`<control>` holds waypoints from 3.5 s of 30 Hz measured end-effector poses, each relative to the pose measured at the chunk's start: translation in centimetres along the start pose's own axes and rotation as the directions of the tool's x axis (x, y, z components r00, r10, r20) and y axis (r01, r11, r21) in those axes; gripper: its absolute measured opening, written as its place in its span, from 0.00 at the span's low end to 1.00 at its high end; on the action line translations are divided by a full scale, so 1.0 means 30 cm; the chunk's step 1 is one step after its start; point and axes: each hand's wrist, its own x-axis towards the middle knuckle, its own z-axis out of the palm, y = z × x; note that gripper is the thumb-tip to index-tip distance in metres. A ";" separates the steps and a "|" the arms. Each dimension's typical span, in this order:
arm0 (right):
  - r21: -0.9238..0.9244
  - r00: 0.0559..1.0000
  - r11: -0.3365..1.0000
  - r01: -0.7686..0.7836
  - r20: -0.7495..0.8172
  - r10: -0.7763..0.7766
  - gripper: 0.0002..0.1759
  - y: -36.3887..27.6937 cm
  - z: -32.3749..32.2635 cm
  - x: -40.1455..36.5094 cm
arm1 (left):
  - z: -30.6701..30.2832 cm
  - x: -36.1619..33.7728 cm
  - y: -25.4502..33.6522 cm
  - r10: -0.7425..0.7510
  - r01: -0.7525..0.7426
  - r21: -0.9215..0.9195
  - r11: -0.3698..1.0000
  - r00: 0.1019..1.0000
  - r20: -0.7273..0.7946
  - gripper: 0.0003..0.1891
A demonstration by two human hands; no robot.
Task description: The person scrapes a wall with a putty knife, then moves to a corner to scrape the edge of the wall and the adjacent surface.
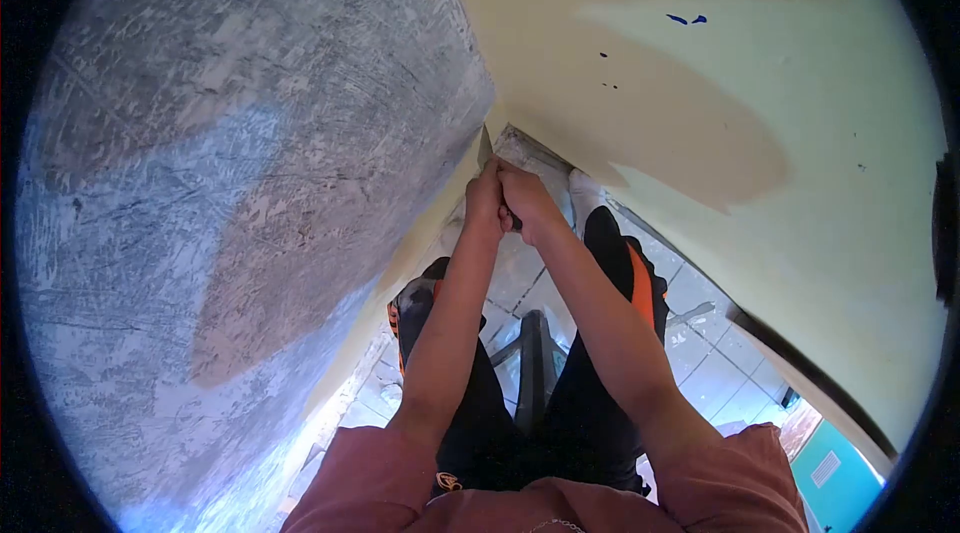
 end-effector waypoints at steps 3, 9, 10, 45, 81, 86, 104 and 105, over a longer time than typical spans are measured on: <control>-0.036 0.999 0.999 0.026 -0.026 -0.027 0.19 0.001 0.009 -0.027 | 0.009 -0.066 0.029 -0.029 0.029 -0.007 1.000 0.999 -0.032 0.22; 0.008 1.000 1.000 -0.003 0.007 0.003 0.19 -0.009 -0.007 -0.001 | 0.007 -0.017 0.011 -0.028 0.028 0.024 0.999 1.000 -0.003 0.22; 0.008 1.000 1.000 -0.002 0.011 0.002 0.19 -0.025 -0.001 -0.029 | 0.005 -0.026 0.007 -0.025 0.025 0.024 0.999 1.000 -0.005 0.22; 0.036 1.000 0.999 -0.007 0.009 0.007 0.15 -0.007 0.003 0.023 | -0.001 0.038 -0.006 0.031 -0.028 -0.079 0.996 0.999 0.032 0.19; -0.016 0.999 1.000 0.001 0.034 0.000 0.18 -0.014 -0.021 0.028 | 0.020 -0.002 0.009 0.017 -0.017 0.006 1.000 1.000 0.024 0.20; -0.041 1.000 0.999 0.014 0.009 -0.013 0.18 -0.033 -0.016 -0.034 | 0.039 -0.072 0.019 0.006 -0.007 -0.035 0.999 1.000 -0.022 0.18; -0.016 0.999 1.000 0.010 0.037 -0.010 0.17 -0.035 -0.029 -0.004 | 0.053 -0.038 0.022 0.011 -0.011 -0.016 1.000 1.000 0.004 0.18; -0.023 0.999 0.999 0.031 0.019 -0.030 0.16 -0.040 -0.023 -0.024 | 0.056 -0.048 0.020 0.015 -0.019 -0.059 0.998 0.998 -0.057 0.18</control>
